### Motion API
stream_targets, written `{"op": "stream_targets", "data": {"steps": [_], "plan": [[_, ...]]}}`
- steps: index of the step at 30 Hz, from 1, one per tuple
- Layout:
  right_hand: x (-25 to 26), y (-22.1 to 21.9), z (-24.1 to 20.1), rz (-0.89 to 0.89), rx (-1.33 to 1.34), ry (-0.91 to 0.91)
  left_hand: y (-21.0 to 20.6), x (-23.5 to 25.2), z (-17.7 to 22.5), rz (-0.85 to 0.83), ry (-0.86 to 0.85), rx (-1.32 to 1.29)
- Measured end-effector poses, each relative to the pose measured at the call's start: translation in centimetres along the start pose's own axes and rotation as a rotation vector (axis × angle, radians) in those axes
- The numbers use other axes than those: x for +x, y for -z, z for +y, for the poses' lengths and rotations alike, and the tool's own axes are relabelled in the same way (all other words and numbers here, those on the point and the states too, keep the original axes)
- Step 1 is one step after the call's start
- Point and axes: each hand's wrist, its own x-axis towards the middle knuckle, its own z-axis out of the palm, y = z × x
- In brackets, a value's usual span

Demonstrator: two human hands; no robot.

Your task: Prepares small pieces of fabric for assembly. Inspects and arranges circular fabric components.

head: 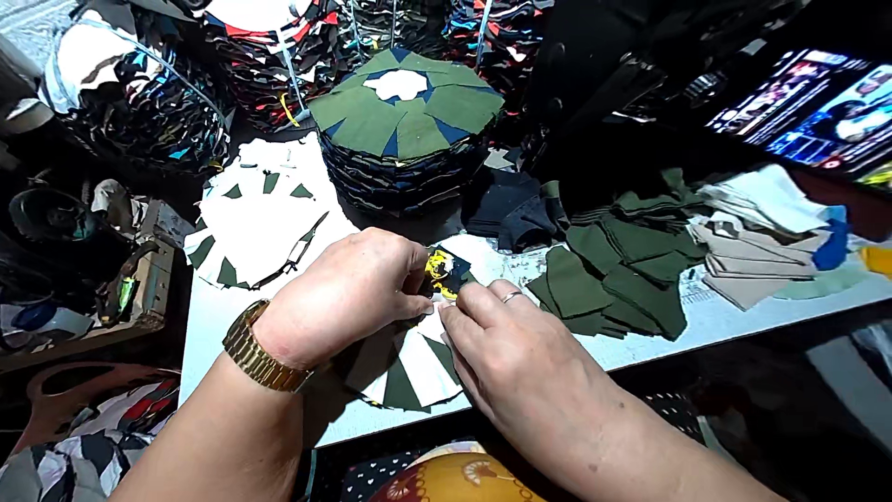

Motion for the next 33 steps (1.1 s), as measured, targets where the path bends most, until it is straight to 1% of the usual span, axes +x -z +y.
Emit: {"op": "stream_targets", "data": {"steps": [3, 5, 7, 9, 12, 16, 27, 33], "plan": [[-0.4, -0.2, 0.4, 0.009, 0.085, -0.044, 0.1, -0.1, -0.2, 0.021, -0.027, -0.014], [-0.7, 0.0, 0.8, -0.006, 0.169, -0.039, -0.1, 0.0, -0.5, 0.036, -0.058, -0.080], [-1.0, 0.6, 2.0, 0.004, 0.317, -0.036, -0.2, 0.1, -0.6, 0.047, -0.088, -0.168], [-1.5, 2.1, 3.8, 0.041, 0.385, -0.049, -0.2, 0.2, -0.6, 0.052, -0.103, -0.209], [-2.7, 4.6, 6.6, 0.078, 0.284, -0.098, -0.2, 0.2, -0.5, 0.065, -0.098, -0.191], [-4.6, 4.9, 9.0, 0.007, 0.202, -0.134, -0.2, 0.1, -0.3, 0.064, -0.065, -0.116], [-5.0, 4.4, 9.9, 0.032, 0.227, -0.140, -0.2, 0.2, -0.5, 0.104, -0.059, -0.193], [-5.1, 4.5, 10.2, 0.008, 0.229, -0.128, -0.4, 0.4, -0.7, 0.223, -0.142, -0.263]]}}
